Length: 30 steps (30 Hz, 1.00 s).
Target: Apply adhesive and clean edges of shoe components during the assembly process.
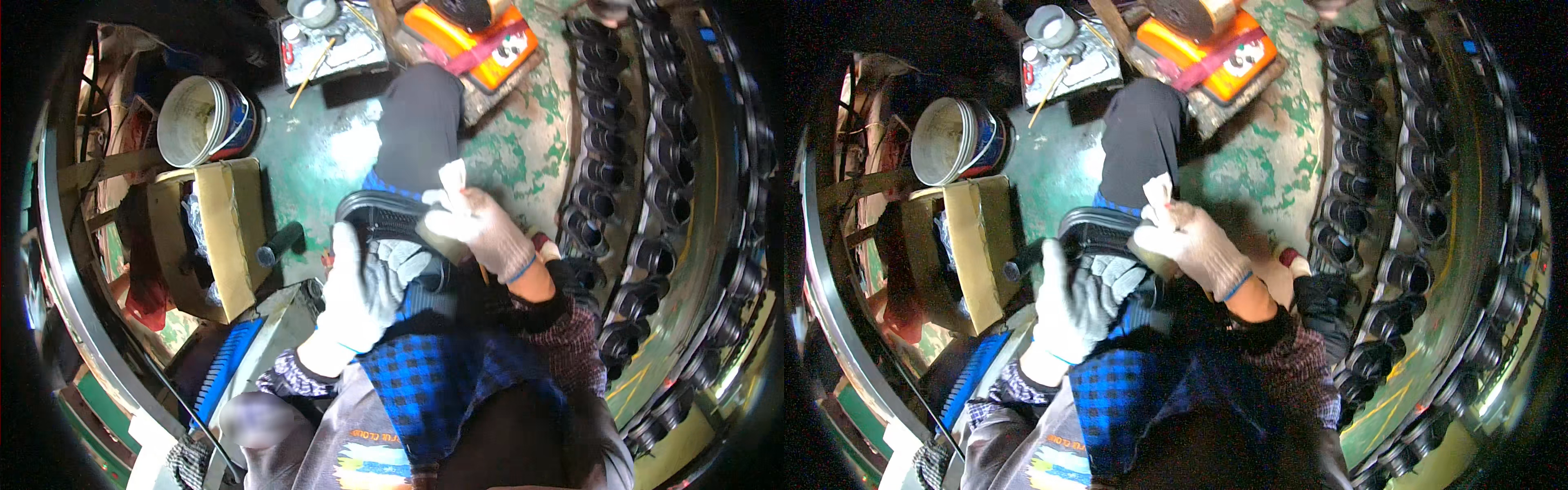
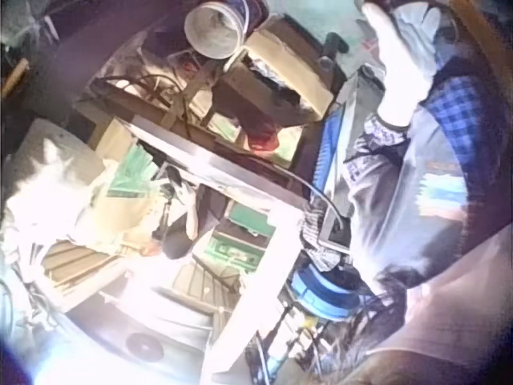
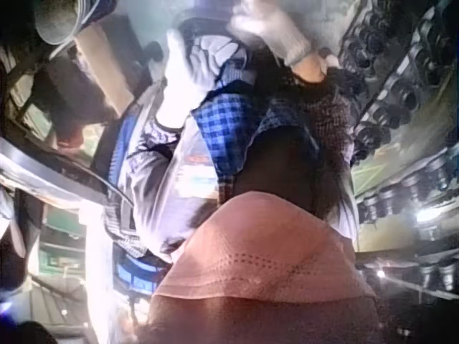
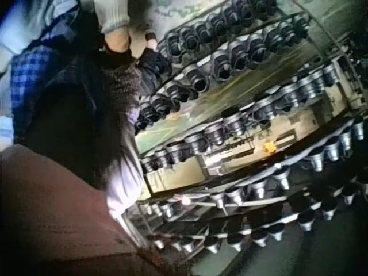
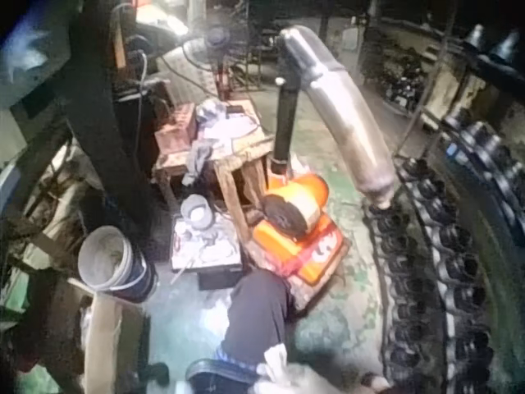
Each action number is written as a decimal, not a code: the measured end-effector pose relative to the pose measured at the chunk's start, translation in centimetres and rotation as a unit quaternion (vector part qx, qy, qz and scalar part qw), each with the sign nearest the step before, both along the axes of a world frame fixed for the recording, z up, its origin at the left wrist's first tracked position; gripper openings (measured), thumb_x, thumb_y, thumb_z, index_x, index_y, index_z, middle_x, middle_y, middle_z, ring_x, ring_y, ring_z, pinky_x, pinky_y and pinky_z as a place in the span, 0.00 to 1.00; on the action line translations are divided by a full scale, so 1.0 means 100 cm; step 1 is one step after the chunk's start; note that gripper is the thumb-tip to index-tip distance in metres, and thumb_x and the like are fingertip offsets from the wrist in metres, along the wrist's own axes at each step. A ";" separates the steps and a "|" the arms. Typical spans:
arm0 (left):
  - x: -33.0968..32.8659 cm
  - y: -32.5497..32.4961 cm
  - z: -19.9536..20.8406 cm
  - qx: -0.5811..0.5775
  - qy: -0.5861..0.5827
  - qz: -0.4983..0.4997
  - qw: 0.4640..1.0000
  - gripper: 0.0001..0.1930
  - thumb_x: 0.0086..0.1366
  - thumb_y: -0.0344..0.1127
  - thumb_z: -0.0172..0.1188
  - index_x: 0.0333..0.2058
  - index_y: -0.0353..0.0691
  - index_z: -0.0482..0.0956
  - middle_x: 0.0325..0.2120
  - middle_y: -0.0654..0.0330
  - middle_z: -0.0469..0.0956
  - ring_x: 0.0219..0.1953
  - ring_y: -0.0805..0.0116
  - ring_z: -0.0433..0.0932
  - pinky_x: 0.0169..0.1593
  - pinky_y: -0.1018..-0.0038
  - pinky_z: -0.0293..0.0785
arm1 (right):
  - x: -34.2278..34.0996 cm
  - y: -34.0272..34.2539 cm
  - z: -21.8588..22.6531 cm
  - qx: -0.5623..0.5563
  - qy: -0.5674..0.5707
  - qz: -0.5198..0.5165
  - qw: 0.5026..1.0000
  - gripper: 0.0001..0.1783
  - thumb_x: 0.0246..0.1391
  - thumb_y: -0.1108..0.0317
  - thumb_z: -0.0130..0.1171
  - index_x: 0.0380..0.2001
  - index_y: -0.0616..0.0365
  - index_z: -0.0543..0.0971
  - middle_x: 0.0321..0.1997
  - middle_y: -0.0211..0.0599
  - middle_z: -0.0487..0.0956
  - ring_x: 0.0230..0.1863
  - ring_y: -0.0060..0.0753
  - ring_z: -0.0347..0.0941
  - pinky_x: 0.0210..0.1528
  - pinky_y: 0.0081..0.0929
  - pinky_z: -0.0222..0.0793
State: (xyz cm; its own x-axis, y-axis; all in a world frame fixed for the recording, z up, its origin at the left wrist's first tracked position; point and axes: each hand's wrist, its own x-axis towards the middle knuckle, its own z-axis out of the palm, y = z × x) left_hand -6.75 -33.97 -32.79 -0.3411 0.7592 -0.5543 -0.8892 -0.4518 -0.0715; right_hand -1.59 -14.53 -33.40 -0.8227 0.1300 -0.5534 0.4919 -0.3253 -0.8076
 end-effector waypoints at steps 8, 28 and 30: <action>-0.009 0.009 -0.017 -0.269 0.062 -0.007 0.961 0.24 0.66 0.55 0.45 0.45 0.38 0.70 0.31 0.58 0.76 0.29 0.68 0.75 0.34 0.74 0.73 | -0.077 0.069 -0.014 0.284 0.182 0.154 0.929 0.10 0.50 0.69 0.56 0.36 0.58 0.72 0.27 0.32 0.70 0.29 0.23 0.67 0.35 0.18 0.64; -0.004 -0.030 -0.012 -0.530 0.290 -0.300 0.738 0.21 0.59 0.39 0.51 0.45 0.29 0.68 0.38 0.48 0.71 0.38 0.56 0.74 0.46 0.68 0.72 | -0.340 0.020 -0.205 0.383 0.068 0.190 0.901 0.12 0.53 0.62 0.51 0.34 0.58 0.76 0.28 0.27 0.74 0.31 0.22 0.72 0.30 0.19 0.65; -0.013 -0.021 -0.007 -0.503 0.249 -0.268 0.783 0.20 0.59 0.42 0.51 0.43 0.30 0.69 0.34 0.51 0.70 0.36 0.59 0.73 0.46 0.69 0.72 | -0.336 0.029 -0.189 0.379 0.096 0.184 0.902 0.13 0.54 0.61 0.51 0.34 0.58 0.77 0.28 0.27 0.75 0.31 0.22 0.72 0.29 0.19 0.65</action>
State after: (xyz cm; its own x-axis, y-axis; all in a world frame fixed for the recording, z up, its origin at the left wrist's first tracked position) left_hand -8.04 -36.05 -33.46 -0.4870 0.1326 -0.8633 -0.7746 0.3911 0.4971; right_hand -35.18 -11.67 -52.28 -0.9583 0.1095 -0.2638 0.2818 0.5132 -0.8107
